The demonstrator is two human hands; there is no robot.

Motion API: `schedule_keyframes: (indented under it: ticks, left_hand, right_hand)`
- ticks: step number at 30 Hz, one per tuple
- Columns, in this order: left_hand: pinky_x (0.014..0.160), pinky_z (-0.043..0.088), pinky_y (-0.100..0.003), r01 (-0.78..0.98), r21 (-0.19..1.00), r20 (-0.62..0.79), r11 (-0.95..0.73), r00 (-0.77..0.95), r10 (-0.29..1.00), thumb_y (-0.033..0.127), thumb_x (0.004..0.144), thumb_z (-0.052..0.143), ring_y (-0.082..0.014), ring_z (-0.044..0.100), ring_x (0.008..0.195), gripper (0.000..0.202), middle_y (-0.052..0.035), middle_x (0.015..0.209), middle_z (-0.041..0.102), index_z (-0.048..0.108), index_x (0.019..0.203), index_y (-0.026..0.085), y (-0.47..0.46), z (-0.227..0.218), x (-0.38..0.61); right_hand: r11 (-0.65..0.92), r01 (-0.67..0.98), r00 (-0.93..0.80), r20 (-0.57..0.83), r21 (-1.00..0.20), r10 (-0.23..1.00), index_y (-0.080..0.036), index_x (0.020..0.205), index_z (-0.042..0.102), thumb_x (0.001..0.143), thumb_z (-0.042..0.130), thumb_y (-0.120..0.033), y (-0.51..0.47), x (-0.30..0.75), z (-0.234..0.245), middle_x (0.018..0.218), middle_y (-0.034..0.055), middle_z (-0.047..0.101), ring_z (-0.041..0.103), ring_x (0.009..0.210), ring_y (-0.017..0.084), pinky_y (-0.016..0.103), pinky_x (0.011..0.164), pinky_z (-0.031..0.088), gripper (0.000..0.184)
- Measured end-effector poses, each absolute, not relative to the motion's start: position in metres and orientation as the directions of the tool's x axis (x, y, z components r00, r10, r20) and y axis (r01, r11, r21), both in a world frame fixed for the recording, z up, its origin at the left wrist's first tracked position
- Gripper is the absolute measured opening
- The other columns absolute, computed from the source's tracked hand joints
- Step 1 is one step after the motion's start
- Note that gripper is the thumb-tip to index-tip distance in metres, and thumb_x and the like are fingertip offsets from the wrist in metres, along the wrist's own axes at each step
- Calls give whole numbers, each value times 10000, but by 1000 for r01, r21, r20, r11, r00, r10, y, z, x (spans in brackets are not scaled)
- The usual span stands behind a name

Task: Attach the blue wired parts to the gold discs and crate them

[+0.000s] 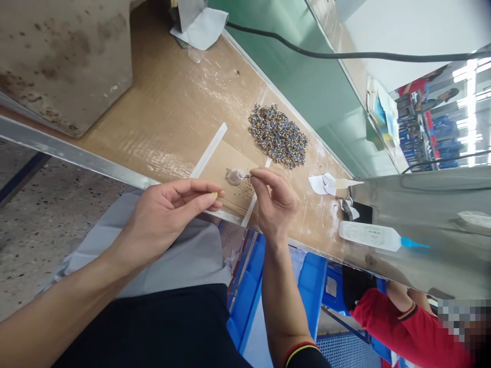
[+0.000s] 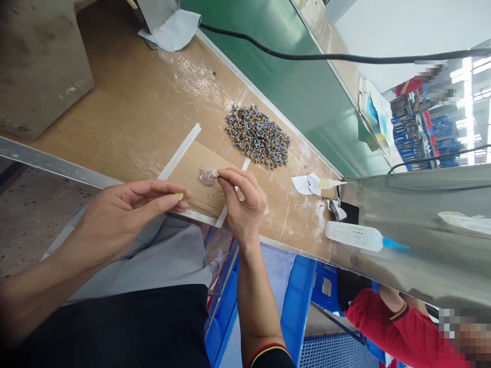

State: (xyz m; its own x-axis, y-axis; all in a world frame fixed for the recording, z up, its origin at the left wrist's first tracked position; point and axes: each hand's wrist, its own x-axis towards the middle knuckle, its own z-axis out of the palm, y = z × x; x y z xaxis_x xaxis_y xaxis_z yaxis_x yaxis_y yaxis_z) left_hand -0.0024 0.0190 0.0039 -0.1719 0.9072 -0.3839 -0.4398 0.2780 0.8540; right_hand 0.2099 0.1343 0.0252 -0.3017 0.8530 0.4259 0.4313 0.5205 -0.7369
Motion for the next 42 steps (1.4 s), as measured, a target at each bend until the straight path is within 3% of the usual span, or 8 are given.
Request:
schedule_keyframes:
  ticks: [5, 7, 10, 20, 30, 42]
  left_hand:
    - [969, 752, -318, -492, 843, -366, 218, -227, 903, 471, 997, 1025, -226, 906, 971, 276, -53, 1166, 958, 975, 1188, 278, 22, 1, 0]
    - [970, 755, -327, -496, 838, -375, 226, -225, 899, 477, 992, 1028, -236, 909, 968, 291, -63, 1121, 959, 975, 1178, 260, 23, 3, 1]
    - [942, 759, -316, -483, 843, -379, 237, -219, 899, 497, 986, 1031, -244, 915, 962, 303, -60, 1022, 951, 980, 1160, 254, 24, 8, 1]
    - [936, 772, -315, -475, 848, -368, 234, -209, 906, 518, 985, 1033, -250, 932, 964, 311, -64, 1034, 961, 983, 1156, 262, 24, 6, 1]
    - [929, 755, -257, -503, 832, -371, 233, -192, 908, 486, 1009, 1023, -209, 933, 963, 246, -43, 1127, 975, 980, 1155, 293, 22, 1, 1]
    - [928, 781, -309, -497, 836, -372, 234, -199, 907, 491, 1009, 1020, -239, 937, 972, 268, -66, 1152, 975, 977, 1159, 274, 22, 2, 0]
  right_hand:
    - [521, 497, -298, 427, -694, 854, -377, 1181, 903, 1177, 785, -415, 135, 210, 18, 1247, 46, 891, 844, 1232, 319, 605, 1205, 680, 124]
    - [520, 477, -295, 429, -708, 854, -377, 1173, 904, 1177, 787, -419, 136, 211, 16, 1236, 46, 892, 837, 1221, 319, 610, 1209, 664, 125]
    - [548, 454, -301, 458, -703, 836, -377, 1174, 908, 1180, 788, -379, 138, 210, 13, 1215, 43, 895, 834, 1200, 313, 596, 1195, 654, 120]
    - [699, 432, -348, 610, -570, 712, -323, 1217, 901, 1166, 794, -201, 142, 204, 11, 1163, 23, 911, 844, 1107, 242, 462, 1043, 664, 170]
    - [693, 466, -351, 603, -551, 716, -321, 1199, 895, 1166, 787, -225, 142, 203, 13, 1138, 18, 913, 846, 1069, 246, 476, 1017, 672, 148]
    - [678, 472, -324, 605, -564, 728, -323, 1210, 893, 1163, 791, -191, 141, 205, 15, 1150, 9, 908, 846, 1072, 235, 458, 1010, 674, 173]
